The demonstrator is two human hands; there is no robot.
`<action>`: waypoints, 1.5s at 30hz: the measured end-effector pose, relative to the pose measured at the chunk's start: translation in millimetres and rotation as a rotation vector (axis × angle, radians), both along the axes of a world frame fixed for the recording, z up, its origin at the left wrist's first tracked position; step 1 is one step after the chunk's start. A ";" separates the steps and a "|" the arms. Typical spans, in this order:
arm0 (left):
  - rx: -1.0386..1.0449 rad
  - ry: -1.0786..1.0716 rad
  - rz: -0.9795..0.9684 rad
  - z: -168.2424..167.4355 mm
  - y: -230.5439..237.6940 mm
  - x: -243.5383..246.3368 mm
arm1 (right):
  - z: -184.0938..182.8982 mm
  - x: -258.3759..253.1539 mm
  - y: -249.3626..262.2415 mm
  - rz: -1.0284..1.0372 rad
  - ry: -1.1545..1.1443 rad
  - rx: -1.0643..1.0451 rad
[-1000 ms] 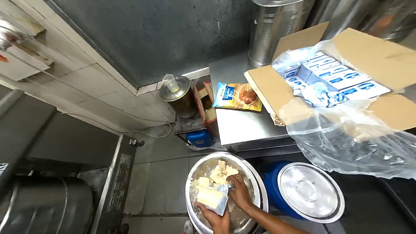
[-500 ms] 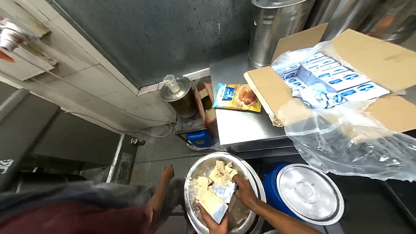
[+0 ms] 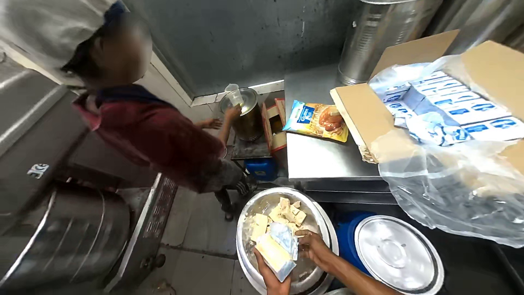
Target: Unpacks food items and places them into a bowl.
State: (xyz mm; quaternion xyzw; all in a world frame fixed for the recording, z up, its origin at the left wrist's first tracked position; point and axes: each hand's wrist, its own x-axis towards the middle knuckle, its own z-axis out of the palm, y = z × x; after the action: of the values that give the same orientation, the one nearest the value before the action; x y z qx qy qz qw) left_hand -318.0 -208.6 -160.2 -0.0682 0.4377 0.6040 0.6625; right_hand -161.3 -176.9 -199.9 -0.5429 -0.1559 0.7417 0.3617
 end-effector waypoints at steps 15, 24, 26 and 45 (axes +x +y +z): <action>0.098 0.029 0.047 -4.6 -2.0 -33.6 | -11.0 17.2 28.8 0.490 -0.384 0.190; 0.001 0.132 -0.092 8.6 16.4 -20.6 | 23.4 -6.8 52.2 0.525 -0.532 0.393; -0.021 0.147 -0.117 8.2 21.3 -16.4 | 19.7 -15.0 56.1 0.464 -0.304 0.268; -0.025 0.724 -0.586 -21.1 51.2 -9.3 | 44.6 -42.6 34.6 0.006 0.042 0.189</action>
State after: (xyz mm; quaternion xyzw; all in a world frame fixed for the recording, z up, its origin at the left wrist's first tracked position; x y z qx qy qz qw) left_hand -327.3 -157.3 -181.3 0.2655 0.6488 0.3712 0.6090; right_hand -204.0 -142.4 -155.4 -0.4903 -0.2193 0.7360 0.4120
